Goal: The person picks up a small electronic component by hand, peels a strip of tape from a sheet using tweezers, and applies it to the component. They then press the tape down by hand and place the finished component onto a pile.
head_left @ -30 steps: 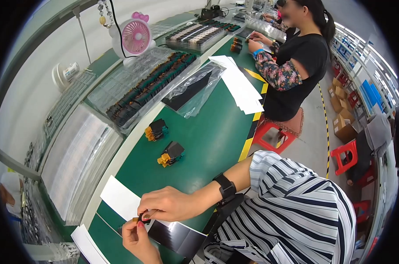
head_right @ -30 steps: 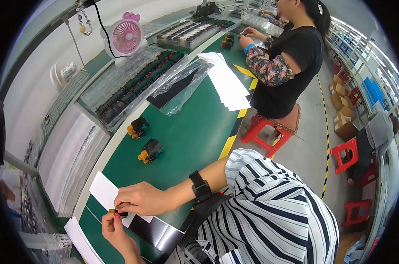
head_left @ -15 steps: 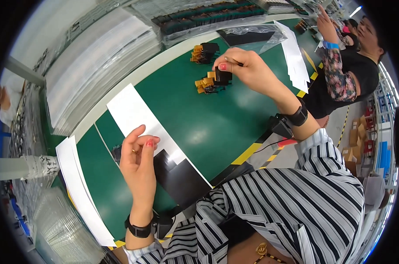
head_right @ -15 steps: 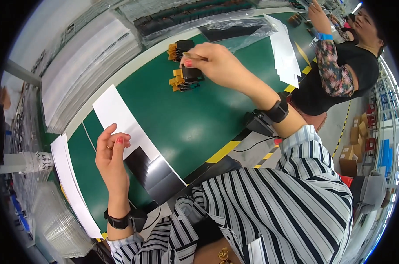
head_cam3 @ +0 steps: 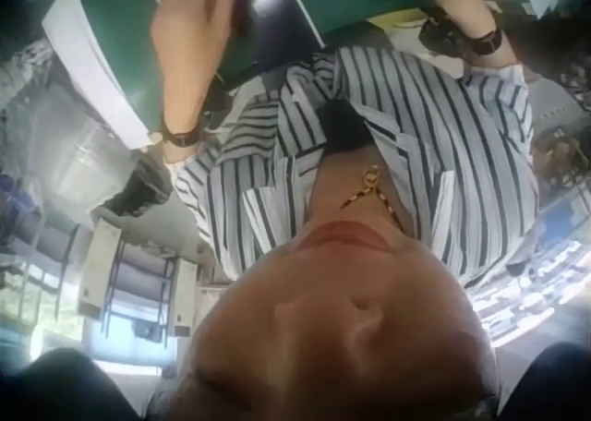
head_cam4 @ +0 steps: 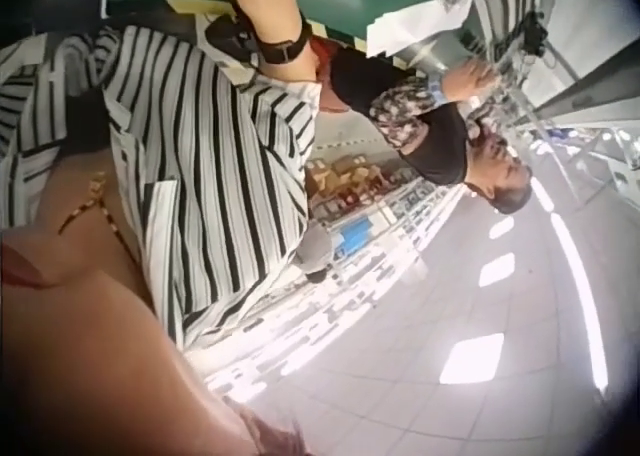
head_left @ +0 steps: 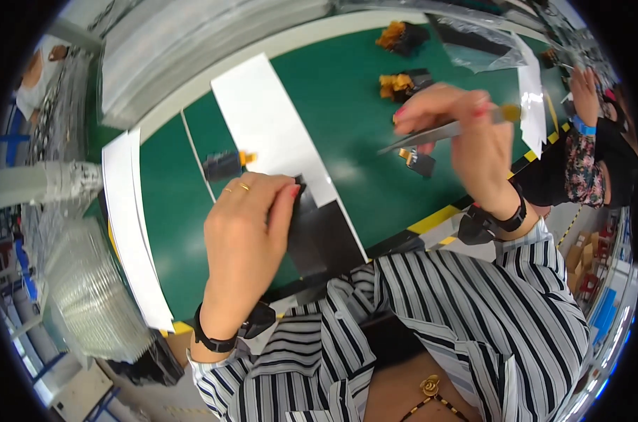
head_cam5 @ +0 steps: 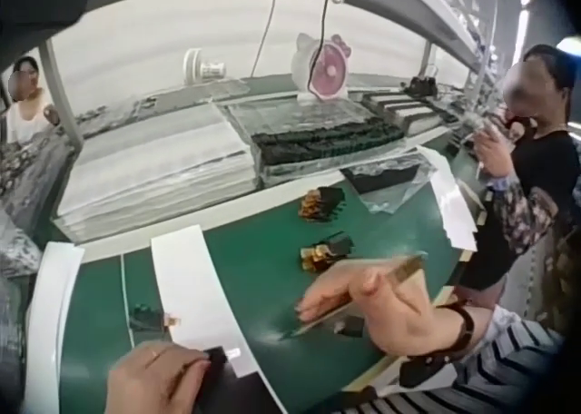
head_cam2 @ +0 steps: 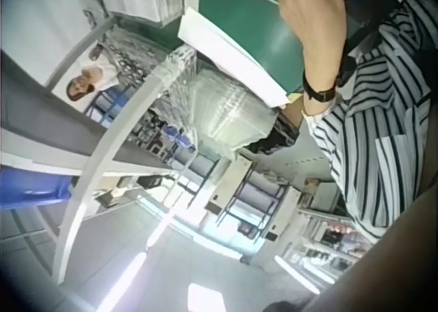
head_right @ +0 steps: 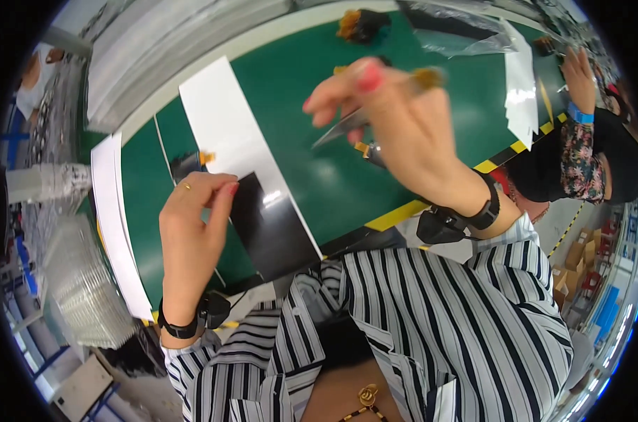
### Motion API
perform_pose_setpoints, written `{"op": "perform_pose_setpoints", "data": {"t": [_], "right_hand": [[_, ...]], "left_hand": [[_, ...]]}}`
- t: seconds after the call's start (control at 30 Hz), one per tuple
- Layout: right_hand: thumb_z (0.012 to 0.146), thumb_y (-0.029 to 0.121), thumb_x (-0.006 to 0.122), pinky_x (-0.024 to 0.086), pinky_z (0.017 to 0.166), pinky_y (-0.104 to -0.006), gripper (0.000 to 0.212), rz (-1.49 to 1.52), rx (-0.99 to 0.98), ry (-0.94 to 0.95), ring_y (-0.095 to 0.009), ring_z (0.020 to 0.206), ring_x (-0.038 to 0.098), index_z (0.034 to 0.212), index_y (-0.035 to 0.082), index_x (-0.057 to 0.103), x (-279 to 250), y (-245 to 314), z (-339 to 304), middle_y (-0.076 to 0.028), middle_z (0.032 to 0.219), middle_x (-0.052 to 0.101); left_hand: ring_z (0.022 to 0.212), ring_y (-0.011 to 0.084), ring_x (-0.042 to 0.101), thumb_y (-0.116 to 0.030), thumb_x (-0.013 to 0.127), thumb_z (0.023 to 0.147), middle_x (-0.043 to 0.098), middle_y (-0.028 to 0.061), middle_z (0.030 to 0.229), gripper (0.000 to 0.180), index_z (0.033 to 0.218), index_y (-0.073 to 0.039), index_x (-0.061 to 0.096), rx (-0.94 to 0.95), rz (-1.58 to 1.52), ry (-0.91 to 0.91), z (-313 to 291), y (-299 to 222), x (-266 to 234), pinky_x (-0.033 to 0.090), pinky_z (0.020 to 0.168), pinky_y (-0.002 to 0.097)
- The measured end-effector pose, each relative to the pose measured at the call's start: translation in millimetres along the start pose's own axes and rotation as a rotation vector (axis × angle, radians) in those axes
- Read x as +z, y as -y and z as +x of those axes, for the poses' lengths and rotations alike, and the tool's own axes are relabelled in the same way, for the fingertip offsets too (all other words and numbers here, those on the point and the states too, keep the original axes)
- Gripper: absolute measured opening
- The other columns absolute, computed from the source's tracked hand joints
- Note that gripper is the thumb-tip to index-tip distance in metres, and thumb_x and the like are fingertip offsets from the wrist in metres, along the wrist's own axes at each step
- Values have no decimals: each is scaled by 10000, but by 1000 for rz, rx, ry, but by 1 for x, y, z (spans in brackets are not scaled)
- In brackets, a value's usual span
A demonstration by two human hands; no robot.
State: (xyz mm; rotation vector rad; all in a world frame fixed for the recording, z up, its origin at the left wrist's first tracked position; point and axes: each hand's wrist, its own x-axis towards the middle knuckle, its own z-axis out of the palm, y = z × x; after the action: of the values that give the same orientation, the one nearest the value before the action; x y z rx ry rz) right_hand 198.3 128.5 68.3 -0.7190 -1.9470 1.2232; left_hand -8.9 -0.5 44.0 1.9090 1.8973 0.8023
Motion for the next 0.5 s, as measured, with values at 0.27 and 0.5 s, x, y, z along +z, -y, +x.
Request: {"op": "perform_pose_setpoints", "data": {"t": [0.27, 0.5], "right_hand": [[870, 332, 427, 441, 587, -269, 369, -321, -247, -83, -192, 625, 555, 845, -15, 549, -47, -30, -23, -105, 876, 548], [686, 100, 678, 450, 469, -264, 242, -844, -159, 181, -191, 593, 561, 876, 14, 557, -22, -44, -82, -95, 907, 552]], "left_hand": [[842, 288, 504, -15, 639, 676, 524, 100, 990, 232, 903, -23, 594, 98, 222, 4, -53, -8, 24, 415, 726, 355], [905, 268, 471, -60, 662, 658, 503, 94, 1036, 292, 943, -54, 599, 170, 218, 24, -55, 0, 38, 386, 754, 364]]}}
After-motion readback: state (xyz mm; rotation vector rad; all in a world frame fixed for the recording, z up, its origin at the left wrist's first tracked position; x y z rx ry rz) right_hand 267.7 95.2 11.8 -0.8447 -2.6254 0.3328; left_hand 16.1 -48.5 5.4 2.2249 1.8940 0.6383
